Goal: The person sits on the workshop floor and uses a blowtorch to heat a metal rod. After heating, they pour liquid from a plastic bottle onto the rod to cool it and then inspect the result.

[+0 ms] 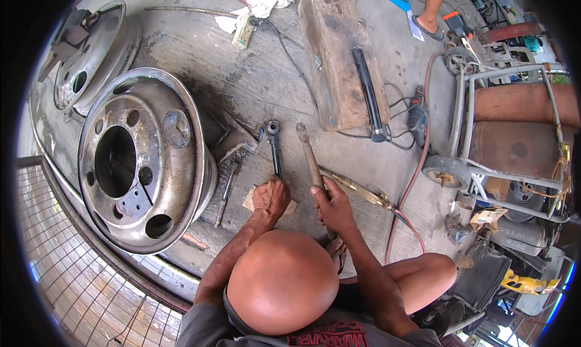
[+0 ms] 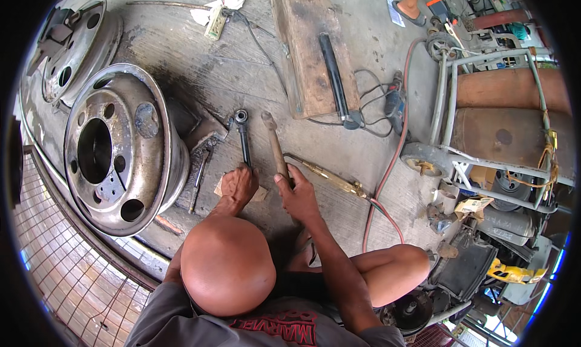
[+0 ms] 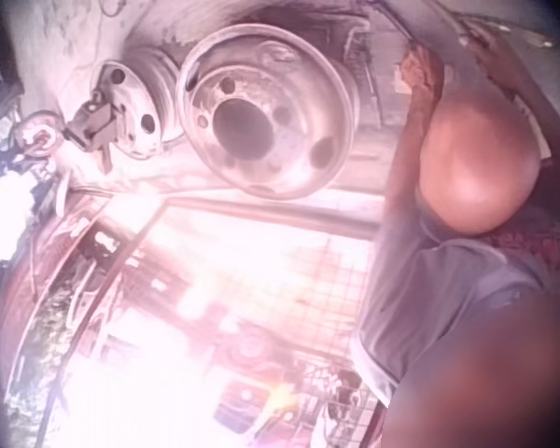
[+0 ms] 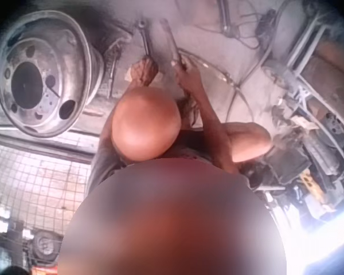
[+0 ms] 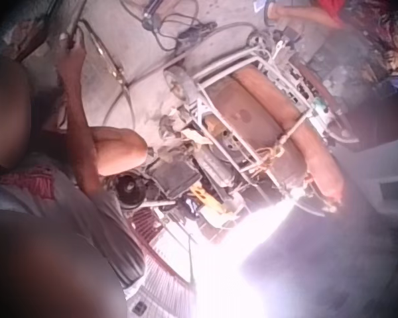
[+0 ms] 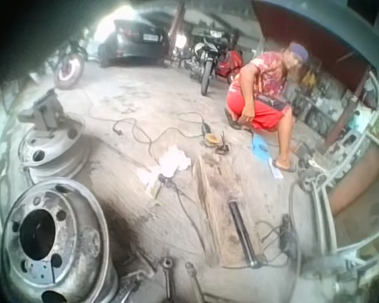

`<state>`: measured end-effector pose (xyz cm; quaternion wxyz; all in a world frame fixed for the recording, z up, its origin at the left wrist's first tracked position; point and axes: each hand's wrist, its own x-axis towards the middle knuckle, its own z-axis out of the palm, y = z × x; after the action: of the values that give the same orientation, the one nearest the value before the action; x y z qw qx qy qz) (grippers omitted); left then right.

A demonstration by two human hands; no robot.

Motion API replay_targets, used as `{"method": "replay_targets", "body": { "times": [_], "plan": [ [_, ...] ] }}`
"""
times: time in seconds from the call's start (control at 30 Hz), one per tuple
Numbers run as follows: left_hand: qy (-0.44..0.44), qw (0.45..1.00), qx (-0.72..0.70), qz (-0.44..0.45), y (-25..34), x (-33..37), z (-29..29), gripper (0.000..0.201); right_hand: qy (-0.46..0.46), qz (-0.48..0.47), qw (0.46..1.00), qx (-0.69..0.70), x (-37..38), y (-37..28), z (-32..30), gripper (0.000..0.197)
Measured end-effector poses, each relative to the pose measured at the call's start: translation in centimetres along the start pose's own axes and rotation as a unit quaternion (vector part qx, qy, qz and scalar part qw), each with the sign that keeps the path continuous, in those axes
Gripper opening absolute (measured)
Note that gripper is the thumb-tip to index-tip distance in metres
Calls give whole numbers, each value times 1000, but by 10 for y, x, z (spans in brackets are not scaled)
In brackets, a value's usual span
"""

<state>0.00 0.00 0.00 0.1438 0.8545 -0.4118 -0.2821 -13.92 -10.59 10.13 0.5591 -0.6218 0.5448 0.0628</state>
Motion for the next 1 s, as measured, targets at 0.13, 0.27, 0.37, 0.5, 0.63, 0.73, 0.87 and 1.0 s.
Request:
{"method": "replay_targets", "body": {
  "times": [0.13,0.27,0.37,0.5,0.63,0.73,0.87,1.0],
  "plan": [
    [12,999,-24,-27,5,3,4,41,98,-136,976,-141,1,33,9,55],
    [13,998,-32,-62,2,7,0,42,133,-178,953,-207,-2,41,27,54],
    [-3,998,-30,-57,2,3,0,41,111,-156,952,-241,-4,42,33,59],
    [20,998,-30,-49,1,-3,-3,44,104,-187,939,-270,5,58,44,70],
    [42,998,-18,-41,5,-18,-12,45,35,-137,941,-308,7,58,43,75],
    [55,998,-29,-5,-6,-48,-5,40,1,-121,934,-337,9,55,43,75],
    [163,969,-17,184,-37,-94,26,37,-17,-117,914,-387,10,52,39,67],
    [138,973,-15,182,-37,-101,23,36,45,-147,918,-367,10,36,37,55]
  ]
}}
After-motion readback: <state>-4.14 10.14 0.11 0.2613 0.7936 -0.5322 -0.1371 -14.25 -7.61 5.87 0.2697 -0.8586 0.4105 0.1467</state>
